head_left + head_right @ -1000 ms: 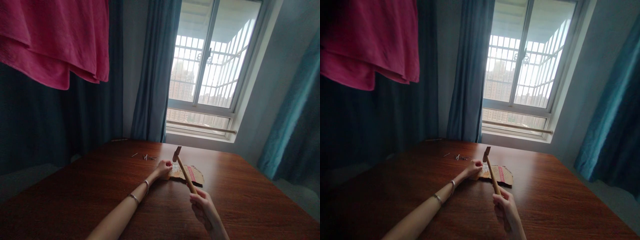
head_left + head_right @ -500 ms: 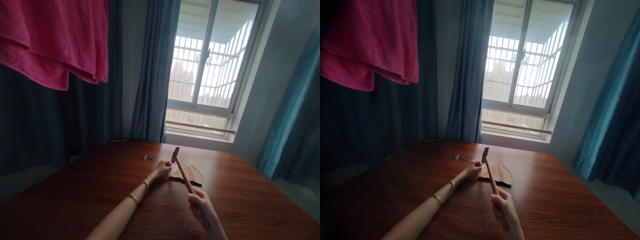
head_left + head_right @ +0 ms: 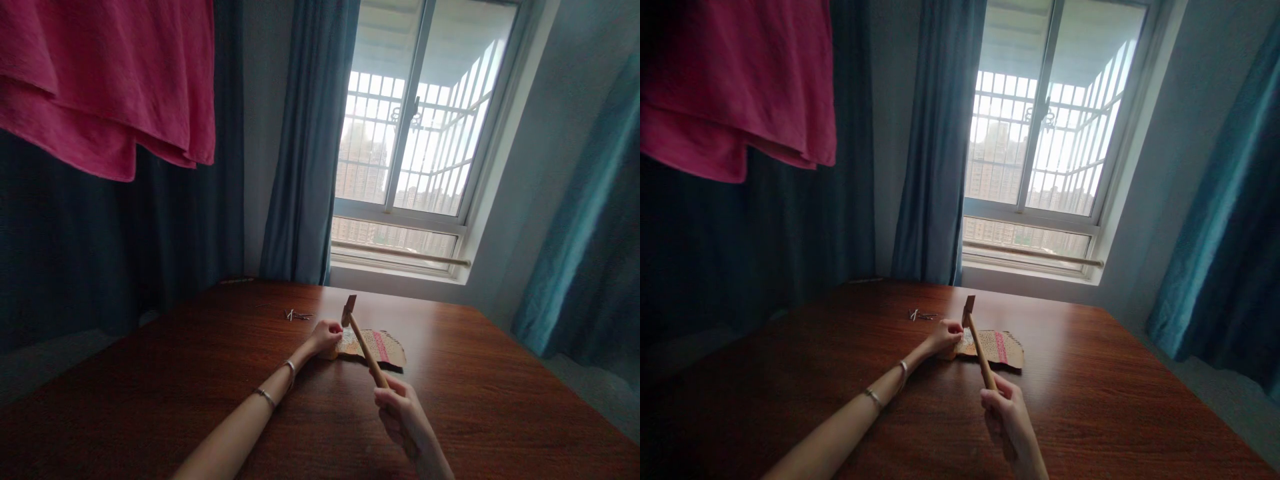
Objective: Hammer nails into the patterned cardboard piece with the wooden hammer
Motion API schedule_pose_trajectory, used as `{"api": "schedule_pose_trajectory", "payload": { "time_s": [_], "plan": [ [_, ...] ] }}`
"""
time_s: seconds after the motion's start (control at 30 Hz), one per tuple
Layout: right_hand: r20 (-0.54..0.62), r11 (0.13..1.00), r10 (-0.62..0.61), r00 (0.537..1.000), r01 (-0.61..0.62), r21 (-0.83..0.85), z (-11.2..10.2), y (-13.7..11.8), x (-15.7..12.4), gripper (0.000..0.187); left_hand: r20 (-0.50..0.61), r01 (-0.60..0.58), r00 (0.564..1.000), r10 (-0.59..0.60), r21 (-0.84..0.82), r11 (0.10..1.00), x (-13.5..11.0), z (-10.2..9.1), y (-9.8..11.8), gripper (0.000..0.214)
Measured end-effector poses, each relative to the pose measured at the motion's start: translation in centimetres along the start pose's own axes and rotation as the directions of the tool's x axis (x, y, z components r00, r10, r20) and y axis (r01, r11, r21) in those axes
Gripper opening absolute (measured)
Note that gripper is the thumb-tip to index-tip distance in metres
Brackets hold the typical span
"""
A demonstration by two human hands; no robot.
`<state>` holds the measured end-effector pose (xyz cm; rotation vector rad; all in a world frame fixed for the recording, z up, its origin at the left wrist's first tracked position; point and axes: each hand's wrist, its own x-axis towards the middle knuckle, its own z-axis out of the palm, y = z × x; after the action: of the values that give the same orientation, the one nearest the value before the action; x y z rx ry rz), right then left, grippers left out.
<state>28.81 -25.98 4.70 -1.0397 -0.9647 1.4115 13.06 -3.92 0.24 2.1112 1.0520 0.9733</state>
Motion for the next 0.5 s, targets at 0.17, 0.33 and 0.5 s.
{"api": "schedule_pose_trajectory", "payload": {
  "time_s": [0.17,0.33,0.5],
  "plan": [
    [-0.005,1.000,-0.005,1.000,0.005,0.008,0.18,0.03,-0.07,0.028,0.000,0.007,1.000,-0.007,-0.001,1.000,0.10,0.14,-0.36,0.019],
    [-0.006,1.000,-0.012,1.000,0.012,0.001,0.34,-0.08,-0.11,0.028,0.002,0.013,1.000,-0.013,-0.012,1.000,0.26,0.27,-0.65,0.021],
    [0.016,1.000,-0.023,1.000,0.024,-0.008,0.24,0.09,-0.05,0.022,0.005,0.007,1.000,-0.007,-0.016,1.000,0.15,0.15,-0.44,0.019]
  ]
}}
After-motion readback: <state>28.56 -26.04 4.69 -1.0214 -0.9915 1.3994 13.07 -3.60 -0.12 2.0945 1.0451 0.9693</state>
